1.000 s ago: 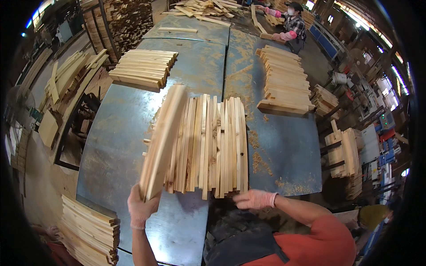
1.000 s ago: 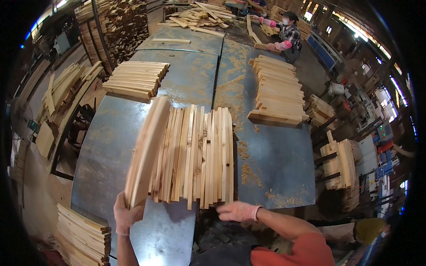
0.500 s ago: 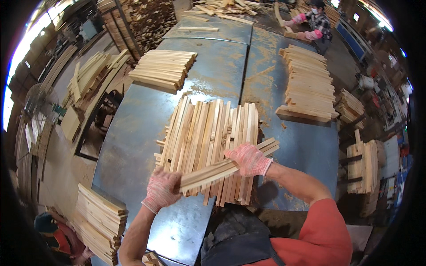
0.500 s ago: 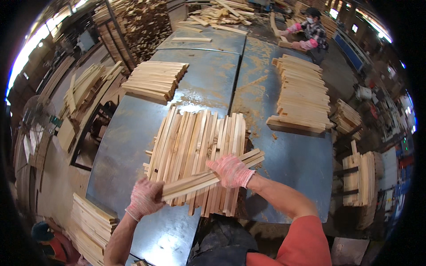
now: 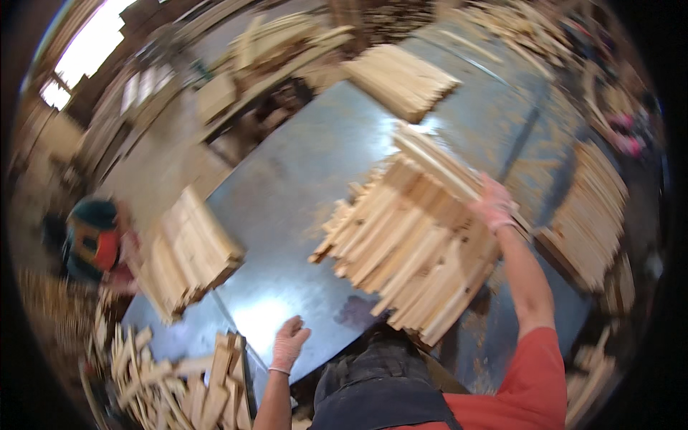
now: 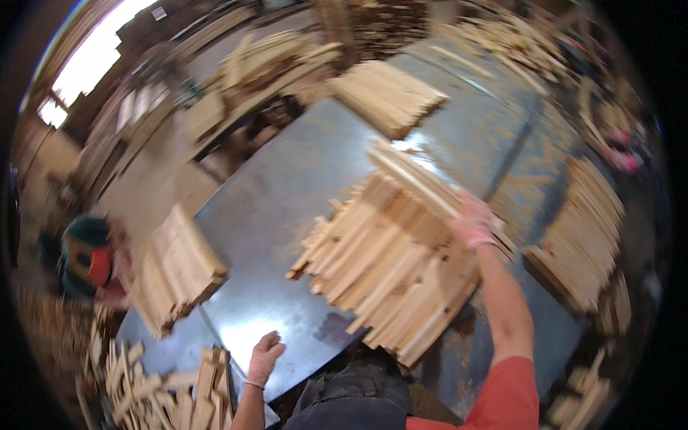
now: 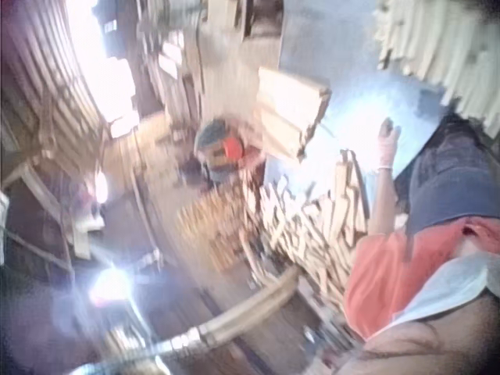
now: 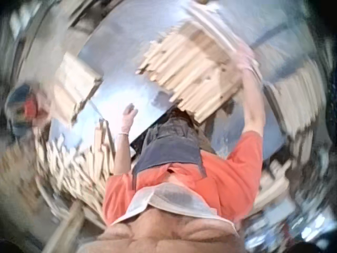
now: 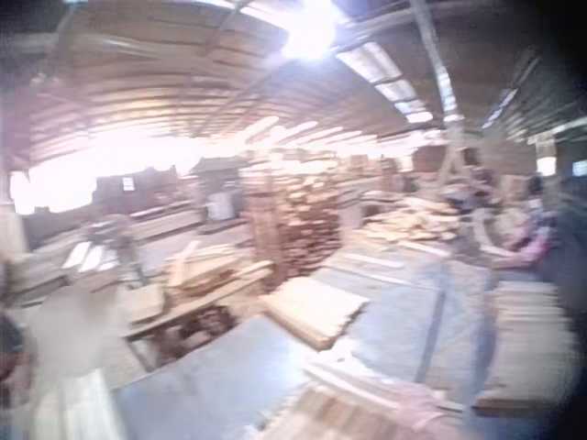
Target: The person gathers loose wooden planks from a metal table and stacks them into neat piles. They then lift the stacks and place them onto a conveyor belt system. The process is repeated continuously with new batches of planks.
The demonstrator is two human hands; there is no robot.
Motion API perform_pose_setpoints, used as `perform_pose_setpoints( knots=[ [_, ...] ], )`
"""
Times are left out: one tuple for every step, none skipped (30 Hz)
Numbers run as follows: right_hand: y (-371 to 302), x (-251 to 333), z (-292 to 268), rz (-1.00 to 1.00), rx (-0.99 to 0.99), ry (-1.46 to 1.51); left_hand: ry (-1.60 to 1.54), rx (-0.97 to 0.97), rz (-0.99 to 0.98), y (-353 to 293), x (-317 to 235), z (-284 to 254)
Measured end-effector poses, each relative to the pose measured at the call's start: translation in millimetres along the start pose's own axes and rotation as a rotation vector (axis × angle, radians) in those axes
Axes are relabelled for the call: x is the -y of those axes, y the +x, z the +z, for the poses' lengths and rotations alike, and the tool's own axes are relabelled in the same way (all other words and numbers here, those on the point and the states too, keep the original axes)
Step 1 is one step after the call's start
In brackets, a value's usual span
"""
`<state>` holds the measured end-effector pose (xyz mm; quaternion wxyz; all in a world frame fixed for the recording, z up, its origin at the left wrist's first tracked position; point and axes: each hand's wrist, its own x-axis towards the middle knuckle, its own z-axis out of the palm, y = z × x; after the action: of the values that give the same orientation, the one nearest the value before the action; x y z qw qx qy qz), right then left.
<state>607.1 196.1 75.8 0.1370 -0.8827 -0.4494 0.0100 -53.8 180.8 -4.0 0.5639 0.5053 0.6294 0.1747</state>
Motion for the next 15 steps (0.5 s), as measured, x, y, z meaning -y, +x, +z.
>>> perform_pose_setpoints(
  knots=[
    [-1.6, -6.1, 3.0, 0.039, 0.071, 0.085, 0.01, -0.031, -0.051, -14.3, 13.8, 0.4],
    [-6.6, -25.7, 13.0, 0.069, 0.137, 0.108, 0.031, -0.03, -0.103, -26.0, 14.3, 3.3],
    [-6.5, -62.2, 37.1, 0.072, 0.063, -0.033, 0.05, -0.006, -0.142, -30.6, 9.0, 7.2],
    [-0.7, -46.2, 42.8, 0.118, 0.142, -0.038, 0.019, -0.024, -0.19, -46.4, 30.2, 2.6],
    [0.3, -33.3, 37.7, 0.175, 0.218, -0.062, 0.02, -0.045, -0.227, -62.3, 46.3, 1.8],
    [-0.1, -21.3, 31.5, 0.187, 0.279, -0.074, 0.02, -0.045, -0.255, -72.0, 57.5, 4.3],
    [1.9, -9.5, 23.3, 0.201, 0.33, -0.091, 0.017, -0.041, -0.274, -78.2, 67.6, 6.9],
    [3.9, -1.7, 17.7, 0.222, 0.376, -0.111, 0.04, -0.025, -0.256, -82.4, 74.9, 10.4],
    [4.3, 0.6, 17.6, 0.213, 0.362, -0.122, 0.038, -0.013, -0.264, -81.3, 80.9, 13.1],
    [2.8, -1.6, 17.3, 0.213, 0.348, -0.132, 0.04, 0.006, -0.272, -78.7, 82.3, 16.3],
    [4.6, 0.0, 17.4, 0.214, 0.335, -0.141, 0.045, 0.026, -0.28, -76.4, 83.5, 17.8],
    [2.5, 16.6, 7.5, 0.245, 0.335, -0.175, 0.03, 0.031, -0.28, -74.7, 81.4, 18.7],
    [5.0, 13.3, 18.9, 0.141, 0.224, -0.185, 0.017, 0.036, -0.279, -72.8, 79.4, 18.0],
    [5.7, 2.3, 30.9, 0.044, 0.106, -0.198, 0.002, 0.048, -0.273, -69.7, 77.8, 18.9],
    [5.2, 8.6, 36.8, -0.062, -0.001, -0.204, -0.02, 0.043, -0.278, -67.6, 85.5, 16.7]
  ],
)
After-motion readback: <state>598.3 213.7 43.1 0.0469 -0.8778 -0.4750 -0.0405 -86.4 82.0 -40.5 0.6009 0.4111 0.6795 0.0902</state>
